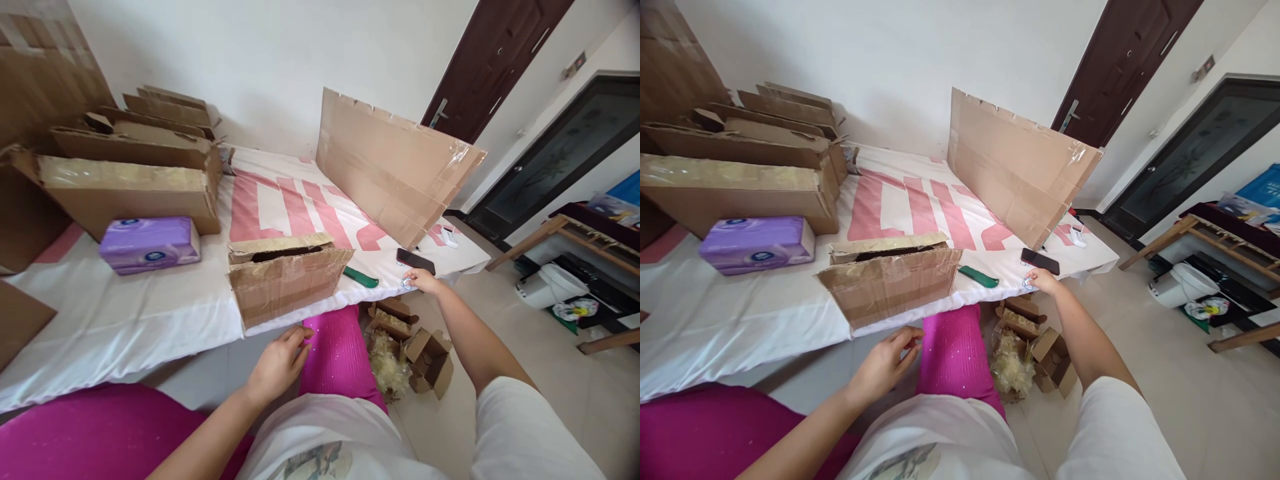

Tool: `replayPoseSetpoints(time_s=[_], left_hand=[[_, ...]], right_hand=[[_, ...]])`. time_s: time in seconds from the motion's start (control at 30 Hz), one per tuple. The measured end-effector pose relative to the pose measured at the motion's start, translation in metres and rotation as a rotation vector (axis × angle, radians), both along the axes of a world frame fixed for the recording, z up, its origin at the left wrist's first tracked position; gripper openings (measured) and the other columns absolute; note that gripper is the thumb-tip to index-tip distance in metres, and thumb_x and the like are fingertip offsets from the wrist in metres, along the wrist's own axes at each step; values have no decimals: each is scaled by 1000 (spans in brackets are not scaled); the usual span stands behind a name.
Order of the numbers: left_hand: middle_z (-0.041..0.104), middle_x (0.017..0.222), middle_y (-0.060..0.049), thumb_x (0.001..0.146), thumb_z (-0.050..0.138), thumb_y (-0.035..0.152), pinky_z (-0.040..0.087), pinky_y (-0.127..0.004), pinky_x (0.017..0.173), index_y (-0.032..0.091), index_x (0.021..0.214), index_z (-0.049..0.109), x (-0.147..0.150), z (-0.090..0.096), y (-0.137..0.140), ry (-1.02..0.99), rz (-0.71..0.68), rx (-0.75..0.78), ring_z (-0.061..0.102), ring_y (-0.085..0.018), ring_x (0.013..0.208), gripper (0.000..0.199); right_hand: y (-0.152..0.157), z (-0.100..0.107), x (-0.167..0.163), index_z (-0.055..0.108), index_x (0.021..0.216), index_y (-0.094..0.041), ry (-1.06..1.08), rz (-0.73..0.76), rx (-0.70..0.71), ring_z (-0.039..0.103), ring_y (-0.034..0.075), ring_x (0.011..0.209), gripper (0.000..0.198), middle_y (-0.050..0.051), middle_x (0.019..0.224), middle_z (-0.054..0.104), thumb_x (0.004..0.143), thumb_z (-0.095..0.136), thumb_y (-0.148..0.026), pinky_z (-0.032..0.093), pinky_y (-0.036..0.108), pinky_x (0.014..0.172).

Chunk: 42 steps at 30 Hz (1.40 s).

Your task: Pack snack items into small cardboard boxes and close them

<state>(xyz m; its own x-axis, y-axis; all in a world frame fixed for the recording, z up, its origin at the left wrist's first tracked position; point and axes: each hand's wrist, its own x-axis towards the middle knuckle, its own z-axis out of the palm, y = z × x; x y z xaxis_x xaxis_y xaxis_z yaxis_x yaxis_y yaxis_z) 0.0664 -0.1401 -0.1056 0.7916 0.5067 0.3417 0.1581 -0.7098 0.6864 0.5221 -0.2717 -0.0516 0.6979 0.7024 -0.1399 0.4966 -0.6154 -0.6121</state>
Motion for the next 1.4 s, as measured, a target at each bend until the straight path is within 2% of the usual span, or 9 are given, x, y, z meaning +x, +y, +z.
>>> replayPoseSetpoints(time_s=[0.17,0.27,0.53,0.73,0.93,1.03,1.17,1.3,1.4], left_hand=[[71,99,-7,88,44,24,56,-30,74,21,100,62,0,-1,0,26,-8,16,70,-20,84,22],[72,98,-7,88,44,23,56,-29,75,22,100,62,0,-1,0,28,-12,37,70,-19,84,22],[71,100,-8,89,44,23,55,-31,78,21,100,64,0,-2,1,56,-26,64,70,-21,89,23],[71,100,-8,89,44,21,54,-31,80,21,102,64,1,-1,1,88,-58,57,68,-20,91,24],[71,101,-8,87,45,19,53,-31,82,20,102,65,1,0,0,65,-64,9,68,-20,91,25],[71,97,-6,86,48,21,53,-30,77,21,99,65,3,-2,-2,31,-39,-121,67,-18,83,21],[68,86,-5,83,56,30,50,-27,70,18,91,64,11,-4,-9,-58,-54,-475,63,-16,75,16],[64,76,-2,71,73,35,45,-25,67,15,84,60,20,-1,-17,-176,-87,-871,57,-12,68,27],[61,71,0,59,83,37,43,-23,63,14,81,57,23,1,-18,-336,-46,-1113,55,-10,63,41]], right_hand=[[1,-1,-4,62,61,-18,-29,-22,39,50,10,51,13,-4,53,58,56,74,-22,41,22,52],[-3,3,-3,62,61,-18,-21,-50,59,50,10,52,13,-4,55,58,58,73,-25,42,22,53],[-16,-1,-14,60,63,-19,155,-140,77,56,12,54,18,-1,56,62,57,76,-25,49,24,54],[-12,-5,-25,55,66,-21,182,-191,245,56,12,52,25,-1,58,60,60,76,-31,50,25,52],[-4,13,-38,53,69,-21,191,-141,368,51,10,51,34,-2,60,57,56,78,-40,45,23,50],[2,22,-63,55,73,-21,237,-50,380,51,10,53,36,-3,63,58,55,78,-42,44,24,53],[19,24,-126,58,79,-21,353,163,356,53,10,59,36,-3,70,60,55,78,-40,44,24,57],[39,11,-206,58,79,-22,418,463,331,52,11,61,24,-3,71,60,67,72,-38,43,25,59],[51,-3,-253,58,78,-24,379,550,356,52,12,62,18,-2,73,60,69,69,-34,44,26,61]])
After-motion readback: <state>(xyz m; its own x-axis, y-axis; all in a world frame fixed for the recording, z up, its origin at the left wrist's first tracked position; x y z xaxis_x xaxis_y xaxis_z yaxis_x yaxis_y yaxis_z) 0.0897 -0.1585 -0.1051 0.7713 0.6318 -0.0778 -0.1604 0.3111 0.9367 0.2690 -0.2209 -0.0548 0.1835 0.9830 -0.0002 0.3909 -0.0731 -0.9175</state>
